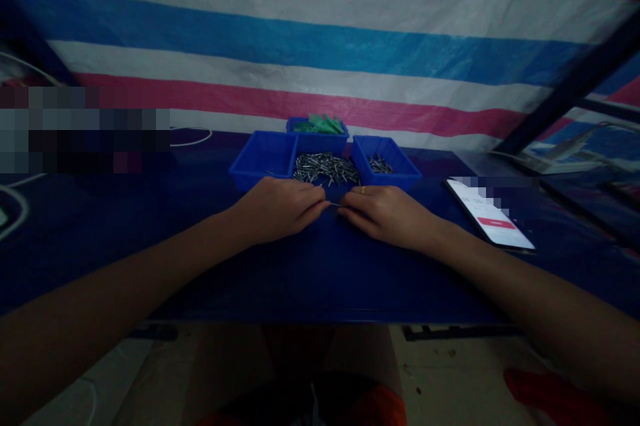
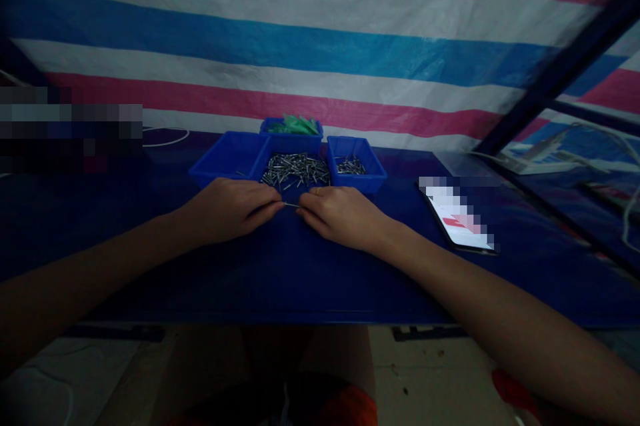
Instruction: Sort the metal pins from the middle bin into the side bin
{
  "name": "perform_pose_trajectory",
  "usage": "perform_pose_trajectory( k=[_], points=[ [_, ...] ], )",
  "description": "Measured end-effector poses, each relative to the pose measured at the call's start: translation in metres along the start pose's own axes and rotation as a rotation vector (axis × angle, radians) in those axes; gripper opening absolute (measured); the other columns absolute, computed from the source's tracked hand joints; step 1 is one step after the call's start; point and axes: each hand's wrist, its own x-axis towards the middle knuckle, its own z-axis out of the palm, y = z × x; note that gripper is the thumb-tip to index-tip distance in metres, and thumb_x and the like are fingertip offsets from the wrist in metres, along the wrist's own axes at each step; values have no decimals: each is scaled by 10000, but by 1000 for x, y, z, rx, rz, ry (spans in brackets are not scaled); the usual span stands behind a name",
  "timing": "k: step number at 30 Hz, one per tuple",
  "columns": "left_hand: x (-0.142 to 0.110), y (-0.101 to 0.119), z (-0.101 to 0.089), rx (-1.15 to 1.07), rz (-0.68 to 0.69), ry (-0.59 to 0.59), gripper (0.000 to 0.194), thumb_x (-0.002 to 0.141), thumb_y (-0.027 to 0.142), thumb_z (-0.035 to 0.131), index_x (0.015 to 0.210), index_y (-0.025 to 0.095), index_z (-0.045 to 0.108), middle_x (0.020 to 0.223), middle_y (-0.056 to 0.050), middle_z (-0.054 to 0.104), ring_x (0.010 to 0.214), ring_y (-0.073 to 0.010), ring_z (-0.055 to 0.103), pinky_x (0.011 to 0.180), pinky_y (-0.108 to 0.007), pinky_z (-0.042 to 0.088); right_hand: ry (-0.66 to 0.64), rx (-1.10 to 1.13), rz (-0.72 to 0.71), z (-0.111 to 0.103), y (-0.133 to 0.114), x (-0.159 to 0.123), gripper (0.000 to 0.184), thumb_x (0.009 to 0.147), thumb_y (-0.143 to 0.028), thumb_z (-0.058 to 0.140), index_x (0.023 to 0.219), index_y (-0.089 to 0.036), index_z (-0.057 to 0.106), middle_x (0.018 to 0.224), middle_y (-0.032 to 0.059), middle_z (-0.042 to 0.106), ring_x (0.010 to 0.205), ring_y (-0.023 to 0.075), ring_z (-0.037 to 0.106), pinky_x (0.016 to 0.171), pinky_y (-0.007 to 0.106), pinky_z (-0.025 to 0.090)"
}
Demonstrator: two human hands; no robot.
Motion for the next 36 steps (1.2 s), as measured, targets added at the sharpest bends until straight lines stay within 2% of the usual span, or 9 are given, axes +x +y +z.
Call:
perform_pose_trajectory(
  k=[14, 25, 36],
  points=[
    [0, 1, -2, 17, 12, -1, 304, 921, 315, 354, 733, 164, 539, 683, -1, 621, 638, -130, 593, 525, -241, 322, -7, -3, 2, 1, 0, -1, 287, 940, -301, 343, 822, -144, 552, 725, 20, 540, 642, 112, 505, 618, 248, 356],
    [0, 0, 3, 78, 14, -13, 298, 939, 307, 319, 774, 167, 524, 657, 5, 609, 610, -137, 601, 496, -246, 294, 3, -4, 8, 0, -1, 0, 298, 948, -302, 328, 844, -141, 556, 729, 25, 549, 631, 113, 508, 606, 245, 354],
    [0, 1, 1, 49, -15, -36, 288, 944, 328, 322, 823, 175, 534, 744, 7, 636, 685, -139, 622, 525, -242, 339, -27, 16, 1, -1, 0, 0, 271, 934, -286, 332, 832, -150, 544, 730, 16, 540, 624, 104, 488, 605, 245, 340]
  ],
)
